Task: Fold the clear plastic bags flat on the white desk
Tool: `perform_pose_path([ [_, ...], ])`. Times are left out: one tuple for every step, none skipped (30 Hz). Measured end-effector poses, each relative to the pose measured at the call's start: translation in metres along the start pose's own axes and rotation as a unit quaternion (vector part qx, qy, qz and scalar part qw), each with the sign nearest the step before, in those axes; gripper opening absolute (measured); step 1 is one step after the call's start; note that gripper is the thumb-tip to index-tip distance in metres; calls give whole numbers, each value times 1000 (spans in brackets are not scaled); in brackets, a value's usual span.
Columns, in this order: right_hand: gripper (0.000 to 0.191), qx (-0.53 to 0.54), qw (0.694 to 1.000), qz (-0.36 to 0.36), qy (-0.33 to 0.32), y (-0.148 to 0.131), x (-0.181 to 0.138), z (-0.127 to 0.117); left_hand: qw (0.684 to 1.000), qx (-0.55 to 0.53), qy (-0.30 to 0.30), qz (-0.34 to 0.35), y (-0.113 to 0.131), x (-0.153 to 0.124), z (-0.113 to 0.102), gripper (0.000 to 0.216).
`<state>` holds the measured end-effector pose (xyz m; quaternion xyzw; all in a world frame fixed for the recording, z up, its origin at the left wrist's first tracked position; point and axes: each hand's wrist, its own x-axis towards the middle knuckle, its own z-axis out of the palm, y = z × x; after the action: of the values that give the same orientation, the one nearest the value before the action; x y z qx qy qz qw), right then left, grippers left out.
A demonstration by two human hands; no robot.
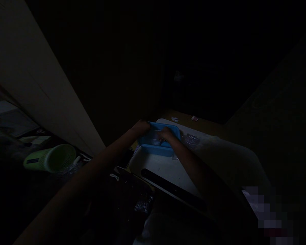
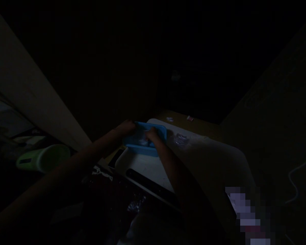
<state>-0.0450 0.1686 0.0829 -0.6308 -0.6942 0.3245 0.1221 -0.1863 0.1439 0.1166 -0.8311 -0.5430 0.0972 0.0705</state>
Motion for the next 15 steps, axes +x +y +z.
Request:
perform_pose_path([
  [23,1,1000,-4,-4,0,-1,0,1000,1,-3,7,1,0,1,22],
  [23,0,1000,-8,-7,0,-3,-1,1000,2,-6,13,2,0,2,21],
  [24,-4,1000,-11,-9,1,-4,-3,1000,0,-8,16,3,0,3,21],
  [23,-11,1000,-12,-10,2,-5,-5,1000,-4,-9,15,4,0,4,20],
  [22,-17,1000,-12,-7,3,-6,-8,1000,-10,-9,12,6,0,5,20],
  [21,-32,999,-18,3,4,-7,-11,1000,-15,-8,8,7,0,5,19],
  [18,-53,998,-30,20,5,-7,-13,1000,-18,-10,1,8,0,5,19],
  [16,-77,995,-49,37,6,-8,-14,1000,-21,-13,-3,9,1,5,19],
  [14,-99,991,-72,51,7,-8,-14,1000,-22,-18,-7,10,1,4,19],
  [14,-119,987,-96,58,8,-7,-13,999,-24,-24,-12,11,1,4,18],
  [15,-132,983,-119,55,8,-7,-11,999,-26,-31,-15,12,2,4,17],
  [16,-139,980,-135,43,8,-6,-8,999,-28,-38,-19,13,2,4,16],
  [16,-140,979,-145,25,8,-6,-5,998,-32,-44,-22,14,2,4,14],
  [17,-144,978,-153,10,8,-5,-2,998,-36,-47,-24,15,2,4,13],
  [18,-150,976,-157,-3,9,-5,0,998,-40,-46,-25,16,3,4,12],
])
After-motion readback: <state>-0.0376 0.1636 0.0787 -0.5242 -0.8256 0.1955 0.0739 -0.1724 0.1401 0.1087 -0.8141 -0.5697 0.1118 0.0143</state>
